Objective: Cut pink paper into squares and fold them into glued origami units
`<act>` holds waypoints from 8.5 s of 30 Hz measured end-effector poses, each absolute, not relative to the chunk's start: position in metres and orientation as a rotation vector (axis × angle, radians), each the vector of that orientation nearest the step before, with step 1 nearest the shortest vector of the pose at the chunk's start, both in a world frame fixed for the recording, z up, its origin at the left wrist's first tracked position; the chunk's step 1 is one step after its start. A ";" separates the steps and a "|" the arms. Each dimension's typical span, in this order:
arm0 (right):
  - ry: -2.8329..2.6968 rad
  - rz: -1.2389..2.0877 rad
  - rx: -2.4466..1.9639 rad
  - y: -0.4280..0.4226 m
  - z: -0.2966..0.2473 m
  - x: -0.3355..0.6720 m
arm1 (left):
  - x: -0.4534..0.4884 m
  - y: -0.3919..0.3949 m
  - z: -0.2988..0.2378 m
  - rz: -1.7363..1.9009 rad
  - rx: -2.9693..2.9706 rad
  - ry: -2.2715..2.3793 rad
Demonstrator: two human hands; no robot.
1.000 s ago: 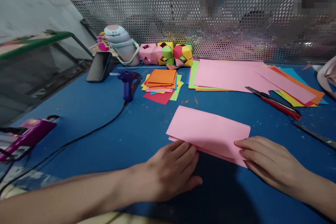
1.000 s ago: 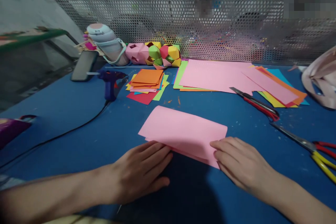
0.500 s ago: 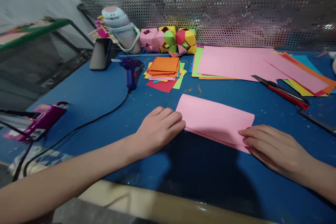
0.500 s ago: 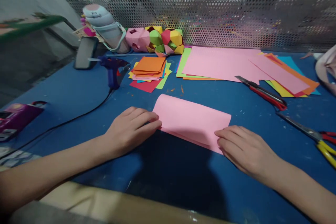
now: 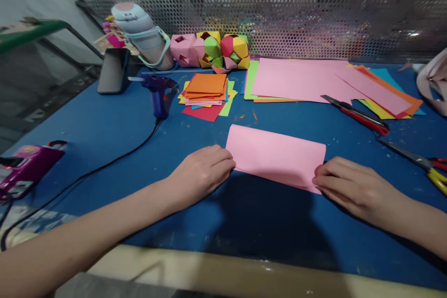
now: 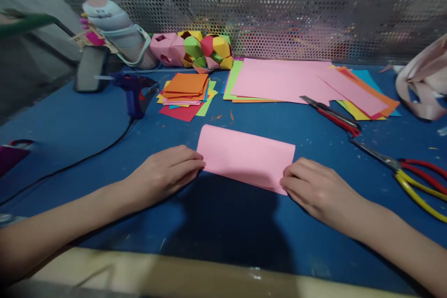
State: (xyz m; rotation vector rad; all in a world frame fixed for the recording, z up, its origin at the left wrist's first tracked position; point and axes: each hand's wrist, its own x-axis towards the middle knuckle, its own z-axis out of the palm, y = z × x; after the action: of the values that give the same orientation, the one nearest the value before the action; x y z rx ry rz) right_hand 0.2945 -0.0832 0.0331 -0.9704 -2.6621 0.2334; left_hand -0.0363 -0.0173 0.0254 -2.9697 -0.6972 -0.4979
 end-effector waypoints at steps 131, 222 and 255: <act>-2.762 -0.325 -1.084 -0.086 0.032 0.265 | 0.004 -0.020 0.029 -0.066 -2.871 -0.652; -2.452 0.126 -1.019 0.042 0.008 0.279 | 0.008 0.029 0.016 -0.467 -2.873 -0.999; -2.540 -0.044 -1.015 0.032 0.009 0.281 | -0.004 0.030 0.012 -0.363 -3.032 -1.000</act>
State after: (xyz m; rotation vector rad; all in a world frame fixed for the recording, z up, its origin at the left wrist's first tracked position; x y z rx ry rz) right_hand 0.2808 0.0324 0.0089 -1.0149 -2.5400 -0.0438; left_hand -0.0040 0.0304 0.0117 -3.0323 -1.0005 -0.3634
